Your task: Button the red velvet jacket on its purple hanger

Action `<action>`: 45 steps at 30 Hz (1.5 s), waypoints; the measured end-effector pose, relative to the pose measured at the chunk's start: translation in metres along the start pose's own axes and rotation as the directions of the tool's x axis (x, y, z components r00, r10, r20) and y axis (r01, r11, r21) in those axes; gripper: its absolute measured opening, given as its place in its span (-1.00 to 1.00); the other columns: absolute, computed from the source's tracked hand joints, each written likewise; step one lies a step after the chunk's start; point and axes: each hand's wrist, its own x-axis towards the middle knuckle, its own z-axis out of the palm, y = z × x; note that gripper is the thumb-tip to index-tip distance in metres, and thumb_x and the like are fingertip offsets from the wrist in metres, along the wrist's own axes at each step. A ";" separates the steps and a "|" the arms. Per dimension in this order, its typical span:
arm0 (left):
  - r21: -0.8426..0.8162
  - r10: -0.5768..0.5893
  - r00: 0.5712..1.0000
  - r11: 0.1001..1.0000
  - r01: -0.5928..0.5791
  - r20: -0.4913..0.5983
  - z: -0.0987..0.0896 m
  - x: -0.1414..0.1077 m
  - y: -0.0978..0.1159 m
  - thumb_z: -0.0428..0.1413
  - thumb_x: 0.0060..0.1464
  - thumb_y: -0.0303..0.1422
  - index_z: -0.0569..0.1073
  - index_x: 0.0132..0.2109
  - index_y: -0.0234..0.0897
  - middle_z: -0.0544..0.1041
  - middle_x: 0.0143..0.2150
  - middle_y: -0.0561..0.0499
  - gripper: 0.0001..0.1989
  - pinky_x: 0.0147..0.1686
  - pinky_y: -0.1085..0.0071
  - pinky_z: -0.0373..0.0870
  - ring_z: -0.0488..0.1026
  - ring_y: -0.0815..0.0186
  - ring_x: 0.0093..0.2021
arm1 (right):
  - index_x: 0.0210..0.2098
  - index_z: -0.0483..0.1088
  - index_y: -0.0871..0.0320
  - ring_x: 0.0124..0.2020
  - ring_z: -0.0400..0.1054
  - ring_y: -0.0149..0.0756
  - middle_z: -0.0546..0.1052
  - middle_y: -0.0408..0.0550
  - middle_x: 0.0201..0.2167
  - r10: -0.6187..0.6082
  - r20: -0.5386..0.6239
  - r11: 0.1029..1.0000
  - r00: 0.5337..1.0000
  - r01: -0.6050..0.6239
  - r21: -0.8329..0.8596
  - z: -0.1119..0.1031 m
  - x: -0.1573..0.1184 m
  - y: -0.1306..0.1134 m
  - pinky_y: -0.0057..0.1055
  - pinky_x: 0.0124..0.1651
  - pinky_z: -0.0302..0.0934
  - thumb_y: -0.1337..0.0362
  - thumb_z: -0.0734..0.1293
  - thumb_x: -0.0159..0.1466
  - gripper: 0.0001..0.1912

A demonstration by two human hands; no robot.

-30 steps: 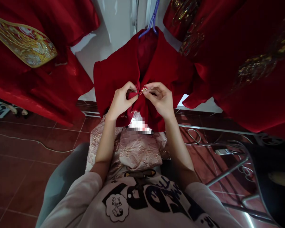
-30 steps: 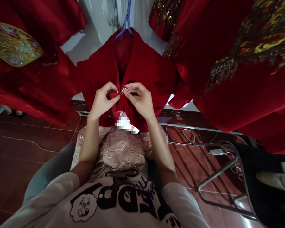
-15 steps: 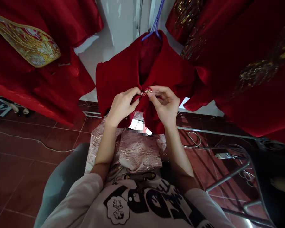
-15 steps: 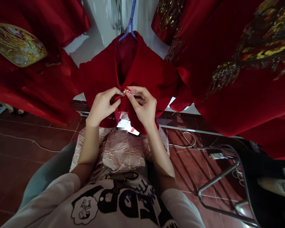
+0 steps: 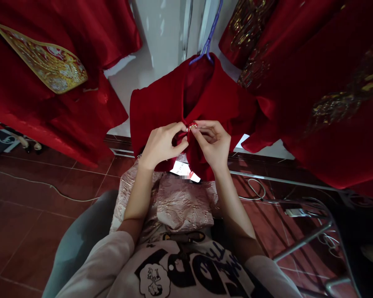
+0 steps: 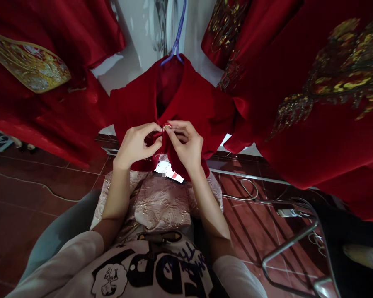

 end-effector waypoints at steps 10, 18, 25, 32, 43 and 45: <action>0.147 0.020 0.999 0.989 -0.015 -0.029 0.006 0.002 -0.001 0.09 0.27 -0.38 0.46 -0.22 -0.19 0.58 -0.33 0.03 -0.92 -0.40 0.35 0.32 0.50 0.28 -0.38 | -0.13 0.58 -0.01 -0.12 0.63 -0.25 0.69 -0.15 -0.10 0.013 0.025 0.999 1.000 -0.014 0.030 -0.002 0.001 -0.001 -0.24 -0.01 0.59 0.13 0.52 0.24 -0.78; 0.206 0.018 1.000 0.978 -0.014 -0.020 0.007 0.002 0.001 0.06 0.31 -0.37 0.47 -0.22 -0.24 0.58 -0.33 0.02 -0.87 -0.41 0.39 0.25 0.49 0.31 -0.39 | -0.20 0.57 0.05 -0.14 0.64 -0.26 0.70 -0.15 -0.15 0.017 0.018 0.999 1.000 -0.017 0.035 -0.002 0.003 -0.004 -0.26 -0.01 0.60 0.15 0.54 0.22 -0.80; 0.302 0.028 1.000 0.953 -0.025 -0.003 0.008 0.002 0.002 0.06 0.29 -0.41 0.49 -0.24 -0.28 0.60 -0.31 0.00 -0.86 -0.43 0.37 0.21 0.51 0.31 -0.37 | -0.16 0.57 0.07 -0.17 0.63 -0.28 0.70 -0.13 -0.18 0.033 0.029 0.999 0.999 -0.034 0.008 -0.002 0.004 -0.002 -0.33 -0.10 0.60 0.13 0.55 0.19 -0.73; 0.365 0.060 0.998 0.930 -0.049 -0.017 0.014 0.003 0.000 0.03 0.30 -0.42 0.52 -0.23 -0.30 0.61 -0.31 -0.03 -0.82 -0.43 0.34 0.23 0.52 0.27 -0.38 | -0.15 0.55 0.10 -0.18 0.62 -0.24 0.68 -0.08 -0.20 0.074 0.060 0.997 0.995 -0.074 0.003 -0.003 0.008 -0.003 -0.31 -0.17 0.59 0.11 0.54 0.17 -0.69; 0.302 0.052 0.998 0.951 -0.061 0.039 0.025 0.005 0.000 0.06 0.29 -0.42 0.53 -0.17 -0.29 0.60 -0.24 -0.06 -0.86 -0.37 0.36 0.36 0.58 0.21 -0.26 | -0.19 0.36 0.05 -0.27 0.48 -0.34 0.53 -0.17 -0.29 0.004 0.054 0.973 0.999 0.009 -0.229 0.006 0.017 0.005 -0.35 -0.23 0.49 0.30 0.40 0.12 -0.75; 0.285 0.048 0.998 0.957 -0.055 0.034 0.025 0.004 -0.002 0.07 0.28 -0.43 0.54 -0.13 -0.29 0.61 -0.22 -0.05 -0.86 -0.37 0.38 0.35 0.59 0.22 -0.25 | -0.16 0.33 0.04 -0.24 0.47 -0.33 0.51 -0.15 -0.26 -0.004 0.048 0.974 0.999 0.015 -0.224 0.008 0.013 0.008 -0.35 -0.21 0.48 0.29 0.37 0.16 -0.75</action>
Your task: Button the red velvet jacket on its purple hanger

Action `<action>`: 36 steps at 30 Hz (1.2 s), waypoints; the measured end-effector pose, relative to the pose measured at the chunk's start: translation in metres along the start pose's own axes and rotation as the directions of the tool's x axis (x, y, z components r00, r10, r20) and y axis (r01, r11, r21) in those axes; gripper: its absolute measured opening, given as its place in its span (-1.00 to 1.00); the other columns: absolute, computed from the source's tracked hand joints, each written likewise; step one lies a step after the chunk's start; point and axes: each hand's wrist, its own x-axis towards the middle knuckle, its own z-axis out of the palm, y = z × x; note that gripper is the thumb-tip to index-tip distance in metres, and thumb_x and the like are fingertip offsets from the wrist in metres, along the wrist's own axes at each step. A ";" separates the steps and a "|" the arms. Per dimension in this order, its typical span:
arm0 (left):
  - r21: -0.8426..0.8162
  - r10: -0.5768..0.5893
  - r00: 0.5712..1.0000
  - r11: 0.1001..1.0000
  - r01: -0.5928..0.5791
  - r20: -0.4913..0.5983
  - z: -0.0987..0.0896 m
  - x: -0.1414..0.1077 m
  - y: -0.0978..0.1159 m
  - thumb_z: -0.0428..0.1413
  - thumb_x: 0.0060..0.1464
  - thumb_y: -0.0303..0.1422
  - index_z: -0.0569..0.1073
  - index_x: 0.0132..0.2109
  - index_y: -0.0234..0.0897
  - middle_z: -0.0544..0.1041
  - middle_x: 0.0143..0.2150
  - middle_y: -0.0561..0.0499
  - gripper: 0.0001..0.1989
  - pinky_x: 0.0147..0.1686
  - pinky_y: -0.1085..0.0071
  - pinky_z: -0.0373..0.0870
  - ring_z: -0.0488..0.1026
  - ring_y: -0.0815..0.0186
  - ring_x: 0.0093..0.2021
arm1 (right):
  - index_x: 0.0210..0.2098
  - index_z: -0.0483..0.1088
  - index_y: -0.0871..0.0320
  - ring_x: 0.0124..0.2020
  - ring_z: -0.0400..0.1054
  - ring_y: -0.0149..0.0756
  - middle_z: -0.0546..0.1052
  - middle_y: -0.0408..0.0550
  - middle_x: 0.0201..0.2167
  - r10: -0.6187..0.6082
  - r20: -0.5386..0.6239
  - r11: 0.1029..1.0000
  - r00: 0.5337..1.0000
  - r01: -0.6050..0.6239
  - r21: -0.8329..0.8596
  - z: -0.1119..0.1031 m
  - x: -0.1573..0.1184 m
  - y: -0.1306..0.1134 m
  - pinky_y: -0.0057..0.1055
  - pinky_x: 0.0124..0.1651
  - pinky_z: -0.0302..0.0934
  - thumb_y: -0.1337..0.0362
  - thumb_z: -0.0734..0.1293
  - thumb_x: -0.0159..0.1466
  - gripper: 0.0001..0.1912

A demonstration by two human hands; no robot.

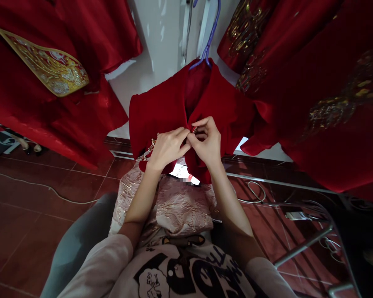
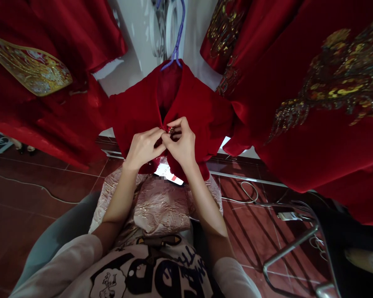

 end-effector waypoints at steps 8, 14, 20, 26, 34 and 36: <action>-0.280 -0.091 0.989 0.958 0.055 -0.118 -0.009 -0.005 -0.012 0.08 0.31 -0.41 0.55 -0.17 -0.25 0.62 -0.25 0.04 -0.86 -0.32 0.44 0.35 0.50 0.37 -0.35 | 0.07 0.18 0.01 -0.20 0.45 -0.26 0.48 -0.03 -0.08 0.063 0.110 0.996 0.992 -0.069 0.054 0.008 -0.032 0.016 -0.32 -0.25 0.45 0.19 0.43 0.10 -0.42; -0.524 -0.168 0.981 0.829 0.195 0.098 -0.011 -0.006 -0.018 0.07 0.37 -0.27 0.50 -0.21 -0.26 0.62 -0.33 0.05 -0.79 -0.32 0.46 0.40 0.54 0.39 -0.39 | -0.28 0.30 0.08 -0.37 0.38 -0.36 0.48 -0.15 -0.37 0.174 0.183 0.979 0.968 -0.190 0.076 -0.004 -0.023 0.022 -0.36 -0.25 0.29 0.20 0.25 0.17 -0.86; -0.657 0.143 0.830 0.688 0.308 0.539 -0.012 -0.010 -0.020 0.27 0.18 -0.02 0.53 -0.29 -0.28 0.67 -0.35 -0.03 -0.62 -0.29 0.45 0.48 0.63 0.32 -0.33 | -0.39 0.25 0.07 -0.50 0.16 -0.44 0.29 -0.27 -0.53 0.184 0.173 0.969 0.967 -0.208 0.130 -0.016 -0.018 0.016 -0.43 -0.38 0.10 0.16 0.22 0.17 -0.88; -0.537 0.154 0.741 0.784 0.311 0.654 -0.006 -0.011 -0.021 0.27 0.13 0.05 0.58 -0.30 -0.29 0.68 -0.32 -0.08 -0.56 -0.31 0.42 0.42 0.63 0.27 -0.30 | -0.42 0.22 0.06 -0.52 0.11 -0.44 0.28 -0.26 -0.54 0.245 0.143 0.946 0.959 -0.269 0.179 -0.019 -0.016 0.013 -0.46 -0.42 0.08 0.12 0.23 0.18 -0.84; -0.376 0.053 0.812 0.903 0.209 0.581 -0.012 -0.006 -0.018 0.16 0.17 0.12 0.18 -0.53 -0.21 0.27 -0.64 0.13 -0.41 -0.52 0.41 0.04 0.22 0.41 -0.57 | -0.24 0.31 0.06 -0.34 0.42 -0.38 0.49 -0.19 -0.34 0.250 0.220 0.918 0.943 -0.303 0.257 -0.016 -0.016 0.020 -0.42 -0.28 0.32 0.16 0.44 0.05 -0.67; -0.385 0.037 0.839 0.899 0.210 0.543 -0.014 -0.007 -0.021 0.06 0.30 0.03 0.16 -0.51 -0.21 0.29 -0.62 0.12 -0.46 -0.50 0.40 0.06 0.23 0.41 -0.57 | -0.24 0.31 0.06 -0.36 0.41 -0.38 0.49 -0.18 -0.34 0.242 0.210 0.925 0.947 -0.291 0.245 -0.015 -0.016 0.023 -0.42 -0.30 0.32 0.18 0.42 0.06 -0.69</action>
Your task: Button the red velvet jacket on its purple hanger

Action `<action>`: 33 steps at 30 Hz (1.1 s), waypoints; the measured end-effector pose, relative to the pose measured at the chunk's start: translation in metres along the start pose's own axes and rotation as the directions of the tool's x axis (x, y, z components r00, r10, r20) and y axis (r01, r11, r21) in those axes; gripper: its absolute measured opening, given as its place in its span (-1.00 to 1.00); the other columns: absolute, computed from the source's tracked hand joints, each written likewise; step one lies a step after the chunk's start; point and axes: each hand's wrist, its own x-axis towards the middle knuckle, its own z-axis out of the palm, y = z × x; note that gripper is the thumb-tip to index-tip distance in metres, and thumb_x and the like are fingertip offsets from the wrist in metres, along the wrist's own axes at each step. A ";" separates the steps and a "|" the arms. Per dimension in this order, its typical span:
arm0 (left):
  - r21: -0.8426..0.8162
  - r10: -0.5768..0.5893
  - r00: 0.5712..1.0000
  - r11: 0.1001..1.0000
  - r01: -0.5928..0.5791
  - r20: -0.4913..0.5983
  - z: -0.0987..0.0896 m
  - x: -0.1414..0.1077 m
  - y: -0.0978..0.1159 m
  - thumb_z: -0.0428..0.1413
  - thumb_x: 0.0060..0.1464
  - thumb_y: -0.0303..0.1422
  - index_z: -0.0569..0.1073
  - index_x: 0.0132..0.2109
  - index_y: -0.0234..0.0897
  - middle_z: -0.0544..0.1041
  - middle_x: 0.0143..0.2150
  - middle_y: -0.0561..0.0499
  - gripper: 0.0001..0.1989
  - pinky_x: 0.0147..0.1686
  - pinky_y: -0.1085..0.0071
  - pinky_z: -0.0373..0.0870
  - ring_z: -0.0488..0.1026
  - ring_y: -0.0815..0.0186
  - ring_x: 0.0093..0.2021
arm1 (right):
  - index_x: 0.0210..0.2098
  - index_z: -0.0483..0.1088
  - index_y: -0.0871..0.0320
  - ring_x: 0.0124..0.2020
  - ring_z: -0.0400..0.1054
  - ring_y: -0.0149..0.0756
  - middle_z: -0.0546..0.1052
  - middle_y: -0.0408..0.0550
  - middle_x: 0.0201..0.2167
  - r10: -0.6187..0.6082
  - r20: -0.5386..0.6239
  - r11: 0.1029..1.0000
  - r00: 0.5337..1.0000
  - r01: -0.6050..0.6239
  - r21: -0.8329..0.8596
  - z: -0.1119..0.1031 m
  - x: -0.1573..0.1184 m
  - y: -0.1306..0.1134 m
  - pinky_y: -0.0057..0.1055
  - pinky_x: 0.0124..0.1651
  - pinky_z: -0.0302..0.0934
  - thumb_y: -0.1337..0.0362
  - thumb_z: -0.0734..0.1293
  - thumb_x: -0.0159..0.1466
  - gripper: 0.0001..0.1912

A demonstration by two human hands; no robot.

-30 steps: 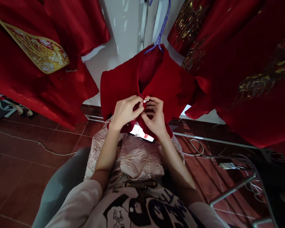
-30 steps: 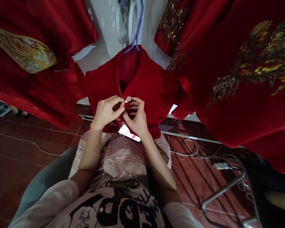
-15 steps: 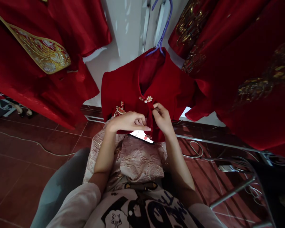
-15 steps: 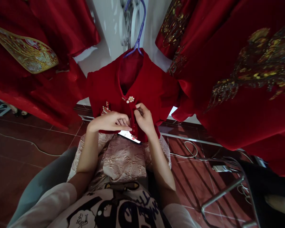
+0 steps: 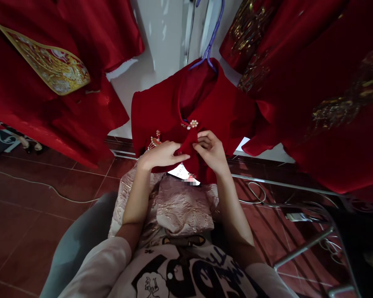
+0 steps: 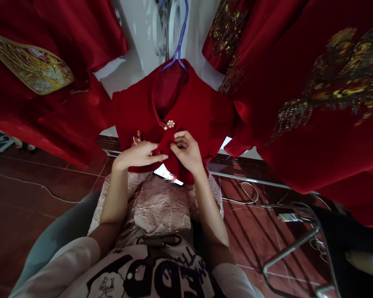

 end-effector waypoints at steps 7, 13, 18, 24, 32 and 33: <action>0.092 -0.098 0.973 0.989 0.119 -0.209 -0.010 -0.011 -0.022 0.16 0.24 -0.28 0.20 -0.49 -0.20 0.27 -0.63 0.14 -0.61 -0.47 0.39 0.05 0.23 0.37 -0.58 | -0.27 0.34 0.08 -0.42 0.34 -0.43 0.50 -0.16 -0.34 -0.152 -0.204 0.959 0.967 0.095 -0.266 0.001 -0.009 -0.013 -0.47 -0.42 0.22 0.34 0.32 0.11 -0.83; 0.071 -0.101 0.962 0.990 0.123 -0.254 -0.015 -0.015 -0.017 0.13 0.24 -0.29 0.30 -0.46 -0.22 0.29 -0.61 0.14 -0.69 -0.43 0.39 0.15 0.26 0.37 -0.55 | -0.12 0.30 0.06 -0.23 0.48 -0.30 0.53 -0.05 -0.18 0.000 0.106 0.987 0.994 0.017 -0.157 0.022 -0.022 -0.017 -0.39 -0.33 0.42 0.19 0.39 0.19 -0.70; -0.181 -0.003 0.995 0.983 -0.015 -0.095 -0.017 -0.020 -0.010 0.01 0.29 -0.36 0.30 -0.28 -0.21 0.48 -0.45 0.09 -0.87 -0.45 0.47 0.34 0.45 0.38 -0.47 | 0.00 0.22 0.07 -0.11 0.45 -0.23 0.48 0.06 0.00 -0.003 0.092 0.974 0.996 0.024 -0.225 0.031 -0.024 -0.007 -0.27 -0.19 0.50 0.14 0.50 0.08 -0.42; -0.353 -0.045 0.998 0.935 0.024 -0.052 -0.013 -0.020 -0.013 0.11 0.29 -0.34 0.31 -0.09 -0.21 0.64 -0.35 0.00 -0.88 -0.41 0.47 0.50 0.63 0.31 -0.36 | -0.03 0.26 0.09 -0.13 0.44 -0.23 0.51 0.04 -0.09 -0.052 0.124 0.954 0.991 0.086 -0.287 0.027 -0.028 -0.018 -0.32 -0.23 0.44 0.13 0.48 0.14 -0.51; -0.171 -0.174 0.922 0.978 0.120 -0.346 -0.018 -0.022 -0.027 0.22 0.14 -0.38 0.50 -0.23 -0.26 0.65 -0.31 -0.03 -0.94 -0.29 0.38 0.50 0.59 0.29 -0.34 | -0.19 0.27 0.06 -0.35 0.40 -0.35 0.47 -0.16 -0.36 -0.035 0.052 0.945 0.998 0.050 -0.323 0.017 -0.023 -0.019 -0.39 -0.32 0.37 0.14 0.49 0.15 -0.63; -0.135 -0.209 0.886 0.977 0.168 -0.414 -0.019 -0.024 -0.035 0.22 0.12 -0.40 0.49 -0.24 -0.26 0.65 -0.29 -0.03 -0.94 -0.26 0.36 0.49 0.59 0.28 -0.33 | -0.20 0.26 0.06 -0.34 0.41 -0.34 0.47 -0.16 -0.36 -0.036 0.047 0.948 0.998 0.049 -0.314 0.015 -0.023 -0.019 -0.39 -0.33 0.37 0.13 0.49 0.15 -0.63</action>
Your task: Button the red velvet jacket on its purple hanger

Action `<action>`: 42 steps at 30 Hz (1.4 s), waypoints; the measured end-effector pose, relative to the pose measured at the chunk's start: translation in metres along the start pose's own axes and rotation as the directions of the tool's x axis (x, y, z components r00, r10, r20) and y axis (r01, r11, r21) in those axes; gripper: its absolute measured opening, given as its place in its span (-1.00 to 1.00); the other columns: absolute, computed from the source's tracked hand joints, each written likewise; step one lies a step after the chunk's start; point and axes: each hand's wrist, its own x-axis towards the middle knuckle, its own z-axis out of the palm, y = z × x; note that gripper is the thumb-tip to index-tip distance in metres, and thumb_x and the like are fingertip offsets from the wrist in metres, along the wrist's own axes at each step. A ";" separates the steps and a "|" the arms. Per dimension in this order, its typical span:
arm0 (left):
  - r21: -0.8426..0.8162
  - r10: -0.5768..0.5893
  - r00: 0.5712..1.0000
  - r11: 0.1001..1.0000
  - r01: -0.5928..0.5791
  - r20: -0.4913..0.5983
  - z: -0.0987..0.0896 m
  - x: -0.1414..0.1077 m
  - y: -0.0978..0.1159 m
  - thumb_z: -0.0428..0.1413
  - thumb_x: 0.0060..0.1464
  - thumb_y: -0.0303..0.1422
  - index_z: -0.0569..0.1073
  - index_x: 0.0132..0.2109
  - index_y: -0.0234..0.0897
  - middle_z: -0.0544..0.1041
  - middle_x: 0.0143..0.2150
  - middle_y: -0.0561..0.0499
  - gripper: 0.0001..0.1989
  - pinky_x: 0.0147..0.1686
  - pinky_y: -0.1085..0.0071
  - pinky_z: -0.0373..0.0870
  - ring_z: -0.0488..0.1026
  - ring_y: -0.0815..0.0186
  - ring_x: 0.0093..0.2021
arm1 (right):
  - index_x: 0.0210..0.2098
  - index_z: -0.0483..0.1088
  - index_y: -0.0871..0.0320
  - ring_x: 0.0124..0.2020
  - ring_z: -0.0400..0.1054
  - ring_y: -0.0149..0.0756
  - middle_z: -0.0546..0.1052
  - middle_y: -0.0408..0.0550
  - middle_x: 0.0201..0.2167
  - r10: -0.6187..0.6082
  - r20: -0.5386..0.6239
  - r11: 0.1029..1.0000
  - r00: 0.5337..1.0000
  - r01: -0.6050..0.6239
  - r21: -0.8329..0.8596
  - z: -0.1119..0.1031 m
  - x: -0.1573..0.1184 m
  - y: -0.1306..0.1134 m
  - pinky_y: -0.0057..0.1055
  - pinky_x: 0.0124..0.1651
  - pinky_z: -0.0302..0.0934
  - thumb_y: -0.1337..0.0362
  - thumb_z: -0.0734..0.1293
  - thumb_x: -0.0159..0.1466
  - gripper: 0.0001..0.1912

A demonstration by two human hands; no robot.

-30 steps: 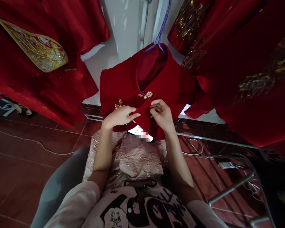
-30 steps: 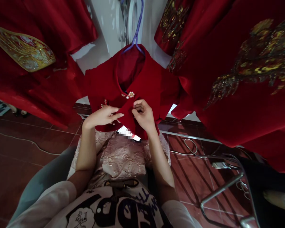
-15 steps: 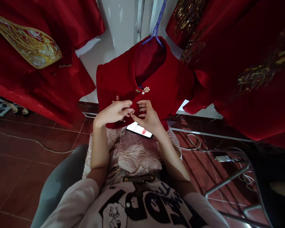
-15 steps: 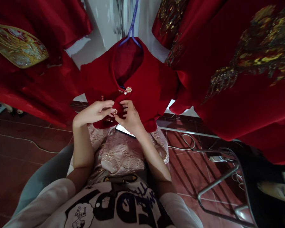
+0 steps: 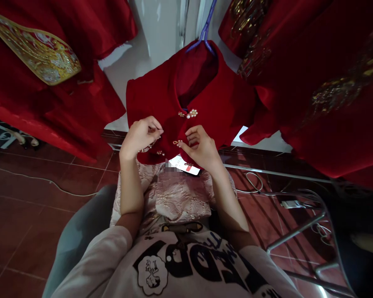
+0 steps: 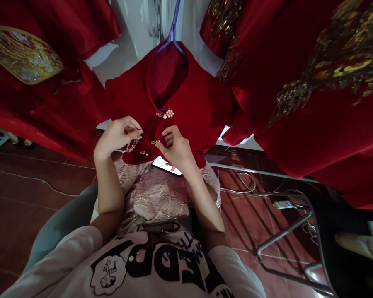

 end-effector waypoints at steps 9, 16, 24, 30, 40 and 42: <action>-0.092 -0.169 0.985 0.981 0.170 0.025 -0.004 0.000 -0.030 0.40 -0.10 -0.42 0.30 -0.20 -0.21 0.61 -0.32 0.01 -0.57 -0.30 0.37 0.51 0.61 0.24 -0.32 | -0.11 0.19 0.03 -0.36 0.41 -0.38 0.43 -0.20 -0.36 -0.049 0.031 0.997 0.998 0.047 0.065 0.003 -0.002 -0.005 -0.45 -0.40 0.35 0.12 0.47 0.20 -0.58; -0.115 -0.145 0.988 0.984 0.138 -0.054 0.000 0.003 -0.015 0.26 -0.11 -0.55 0.36 -0.26 -0.25 0.61 -0.32 0.02 -0.73 -0.26 0.37 0.48 0.59 0.26 -0.29 | -0.02 0.22 0.01 -0.27 0.49 -0.33 0.48 -0.15 -0.29 -0.086 0.006 0.993 0.996 0.085 0.084 0.018 -0.008 -0.019 -0.41 -0.33 0.45 0.06 0.46 0.26 -0.56; -0.250 -0.156 0.986 0.958 0.137 -0.057 -0.007 0.005 -0.015 0.30 -0.12 -0.56 0.54 -0.20 -0.34 0.65 -0.25 -0.04 -0.74 -0.06 0.29 0.57 0.62 0.23 -0.20 | 0.00 0.25 0.03 -0.27 0.50 -0.34 0.49 -0.18 -0.27 -0.144 -0.082 0.987 0.986 0.149 0.064 0.058 0.038 0.005 -0.39 -0.26 0.47 0.23 0.43 0.30 -0.65; -0.365 -0.181 0.983 0.917 0.158 -0.029 -0.007 0.002 -0.012 0.33 -0.09 -0.57 0.59 -0.12 -0.37 0.69 -0.22 -0.07 -0.69 0.01 0.25 0.61 0.66 0.20 -0.16 | -0.03 0.26 0.04 -0.24 0.51 -0.35 0.49 -0.17 -0.20 -0.187 -0.120 0.979 0.975 0.195 0.060 0.067 0.052 0.016 -0.31 -0.08 0.49 0.33 0.42 0.28 -0.67; -0.281 -0.158 0.980 0.952 0.120 -0.117 0.000 0.005 -0.011 0.29 0.01 -0.56 0.64 -0.18 -0.39 0.71 -0.21 -0.11 -0.82 -0.05 0.32 0.64 0.68 0.22 -0.16 | -0.05 0.27 0.05 -0.19 0.52 -0.32 0.52 -0.12 -0.15 -0.163 -0.144 0.987 0.976 0.158 -0.042 0.070 0.049 0.016 -0.27 0.01 0.47 0.37 0.39 0.30 -0.71; -0.253 -0.162 0.978 0.959 0.126 -0.127 0.002 0.006 -0.013 0.26 0.02 -0.58 0.65 -0.16 -0.39 0.71 -0.22 -0.10 -0.80 -0.09 0.35 0.64 0.68 0.23 -0.18 | -0.02 0.27 0.06 -0.17 0.52 -0.30 0.52 -0.11 -0.14 -0.154 -0.143 0.988 0.978 0.148 -0.054 0.071 0.048 0.016 -0.26 0.03 0.47 0.36 0.38 0.31 -0.71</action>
